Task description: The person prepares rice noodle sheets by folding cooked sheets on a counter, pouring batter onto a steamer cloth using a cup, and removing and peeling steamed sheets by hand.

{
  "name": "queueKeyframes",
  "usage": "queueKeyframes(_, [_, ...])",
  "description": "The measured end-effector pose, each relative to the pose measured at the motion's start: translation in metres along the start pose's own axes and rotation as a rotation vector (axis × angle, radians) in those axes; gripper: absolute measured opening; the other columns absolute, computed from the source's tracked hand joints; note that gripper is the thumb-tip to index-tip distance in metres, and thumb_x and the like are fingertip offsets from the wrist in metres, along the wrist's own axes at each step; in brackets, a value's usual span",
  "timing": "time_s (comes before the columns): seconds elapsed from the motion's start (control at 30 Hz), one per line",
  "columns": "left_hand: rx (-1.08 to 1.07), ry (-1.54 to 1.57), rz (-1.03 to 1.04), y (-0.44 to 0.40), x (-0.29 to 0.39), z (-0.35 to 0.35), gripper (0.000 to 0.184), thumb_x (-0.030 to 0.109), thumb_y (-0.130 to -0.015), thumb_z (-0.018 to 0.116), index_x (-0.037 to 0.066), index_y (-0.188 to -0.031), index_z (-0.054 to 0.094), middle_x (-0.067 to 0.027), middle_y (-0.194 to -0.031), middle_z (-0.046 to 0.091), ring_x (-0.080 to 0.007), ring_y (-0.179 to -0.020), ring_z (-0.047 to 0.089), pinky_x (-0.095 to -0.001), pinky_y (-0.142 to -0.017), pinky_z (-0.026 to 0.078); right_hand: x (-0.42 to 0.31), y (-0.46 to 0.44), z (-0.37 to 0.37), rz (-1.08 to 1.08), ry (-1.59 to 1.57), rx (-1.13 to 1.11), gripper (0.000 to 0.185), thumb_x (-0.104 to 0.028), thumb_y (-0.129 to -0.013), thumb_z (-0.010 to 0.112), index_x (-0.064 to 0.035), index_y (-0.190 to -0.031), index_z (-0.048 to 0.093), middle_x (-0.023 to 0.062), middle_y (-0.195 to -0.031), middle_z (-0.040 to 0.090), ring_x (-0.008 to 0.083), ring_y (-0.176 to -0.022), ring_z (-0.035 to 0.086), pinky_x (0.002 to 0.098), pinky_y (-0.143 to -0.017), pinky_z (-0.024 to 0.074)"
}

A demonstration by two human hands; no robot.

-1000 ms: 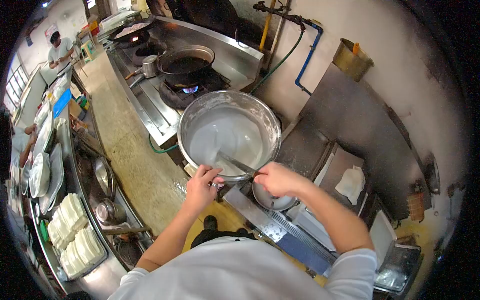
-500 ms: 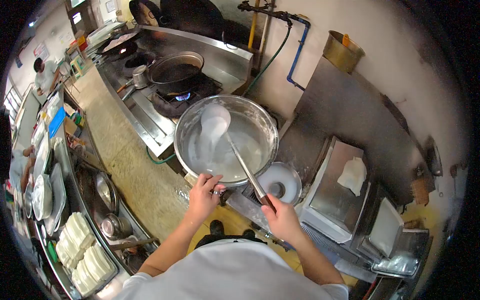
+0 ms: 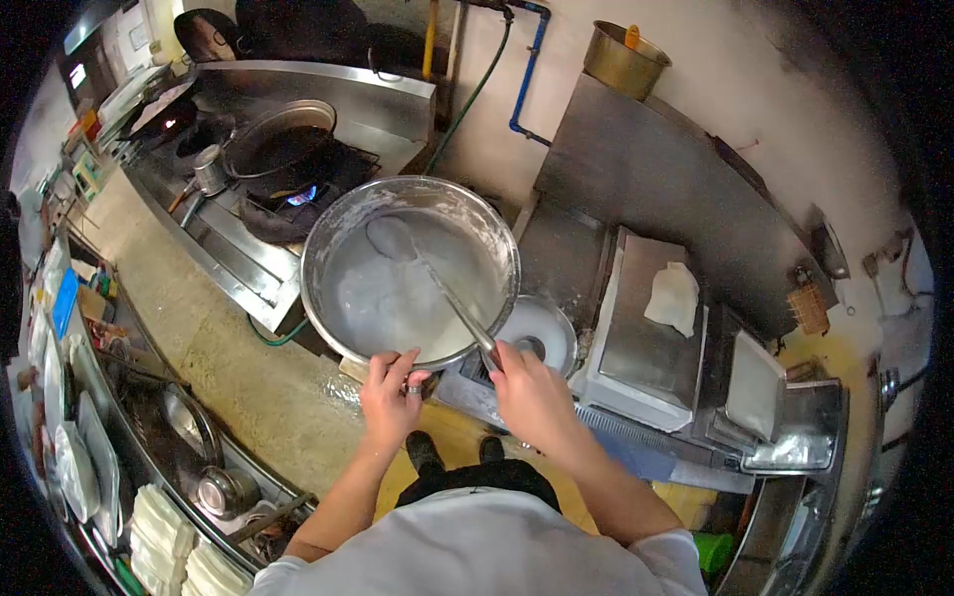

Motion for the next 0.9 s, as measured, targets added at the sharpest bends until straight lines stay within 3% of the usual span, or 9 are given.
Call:
queueKeyframes(0.13, [-0.011, 0.031, -0.028, 0.002, -0.002, 0.002, 0.036, 0.019, -0.085, 0.082, 0.014, -0.12, 0.073, -0.0091, -0.108, 0.063, -0.028, -0.083, 0.069, -0.0409, -0.068, 0.056, 0.008, -0.028, 0.004, 0.002, -0.21, -0.012, 0.031, -0.009, -0.092, 0.064, 0.0034, -0.121, 0.066, 0.0241, -0.108, 0.073, 0.0429, -0.099, 0.069, 0.0486, -0.085, 0.0555])
queueKeyframes(0.23, [-0.048, 0.072, -0.104, 0.0, 0.005, 0.0, 0.035, 0.016, -0.088, 0.08, 0.013, -0.122, 0.072, -0.0113, -0.112, 0.064, -0.0284, -0.086, 0.07, -0.0396, -0.07, 0.058, 0.02, -0.04, 0.008, 0.038, -0.204, -0.03, 0.032, -0.011, -0.092, 0.066, 0.0029, -0.121, 0.067, 0.0249, -0.107, 0.073, 0.0433, -0.097, 0.07, 0.0483, -0.085, 0.0559])
queueKeyframes(0.37, [0.092, 0.186, -0.093, 0.003, 0.031, -0.006, 0.033, 0.004, -0.091, 0.074, 0.002, -0.124, 0.07, -0.0158, -0.113, 0.063, -0.0244, -0.077, 0.067, -0.0328, -0.065, 0.057, 0.027, -0.034, -0.01, 0.029, -0.362, 0.053, 0.041, -0.015, -0.092, 0.07, 0.0038, -0.127, 0.062, 0.025, -0.107, 0.073, 0.0393, -0.095, 0.073, 0.0443, -0.082, 0.0574])
queueKeyframes(0.47, [-0.042, 0.25, -0.026, 0.018, 0.074, 0.009, 0.031, 0.001, -0.089, 0.073, 0.0, -0.12, 0.07, -0.0166, -0.112, 0.064, -0.0196, -0.073, 0.064, -0.0286, -0.06, 0.053, 0.05, -0.016, -0.02, -0.112, -0.523, 0.2, 0.054, -0.018, -0.091, 0.075, 0.0041, -0.135, 0.055, 0.0236, -0.112, 0.072, 0.0307, -0.086, 0.074, 0.04, -0.075, 0.0578])
queueKeyframes(0.57, [-0.249, 0.303, -0.043, 0.036, 0.122, 0.057, 0.029, 0.003, -0.088, 0.074, 0.001, -0.116, 0.071, -0.0158, -0.111, 0.066, -0.0201, -0.072, 0.065, -0.0297, -0.059, 0.053, 0.091, 0.01, -0.03, -0.065, -0.531, 0.197, 0.054, -0.016, -0.091, 0.075, 0.0032, -0.137, 0.055, 0.0217, -0.12, 0.069, 0.0244, -0.072, 0.069, 0.0367, -0.07, 0.0567])
queueKeyframes(0.67, [-0.469, 0.286, -0.137, 0.057, 0.158, 0.123, 0.03, 0.003, -0.086, 0.075, 0.001, -0.116, 0.07, -0.0165, -0.111, 0.067, -0.0214, -0.068, 0.065, -0.0307, -0.06, 0.054, 0.151, 0.048, -0.041, 0.037, -0.591, 0.212, 0.053, -0.018, -0.091, 0.073, 0.0037, -0.136, 0.054, 0.0236, -0.119, 0.068, 0.0315, -0.083, 0.072, 0.0429, -0.081, 0.0566])
queueKeyframes(0.9, [-0.701, 0.312, -0.149, 0.097, 0.247, 0.257, 0.031, 0.005, -0.087, 0.077, 0.002, -0.117, 0.07, -0.0151, -0.11, 0.069, -0.0224, -0.07, 0.068, -0.0324, -0.063, 0.056, 0.316, 0.157, -0.054, 0.317, -0.616, 0.209, 0.044, -0.018, -0.092, 0.072, 0.0027, -0.13, 0.06, 0.0219, -0.117, 0.068, 0.0298, -0.083, 0.072, 0.0407, -0.079, 0.0567])
Point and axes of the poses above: each hand's wrist, its own y-axis away from the middle knuckle, its own z-axis out of the palm, x = y × z, the point moved 8 cm from there along -y, towards the middle knuckle
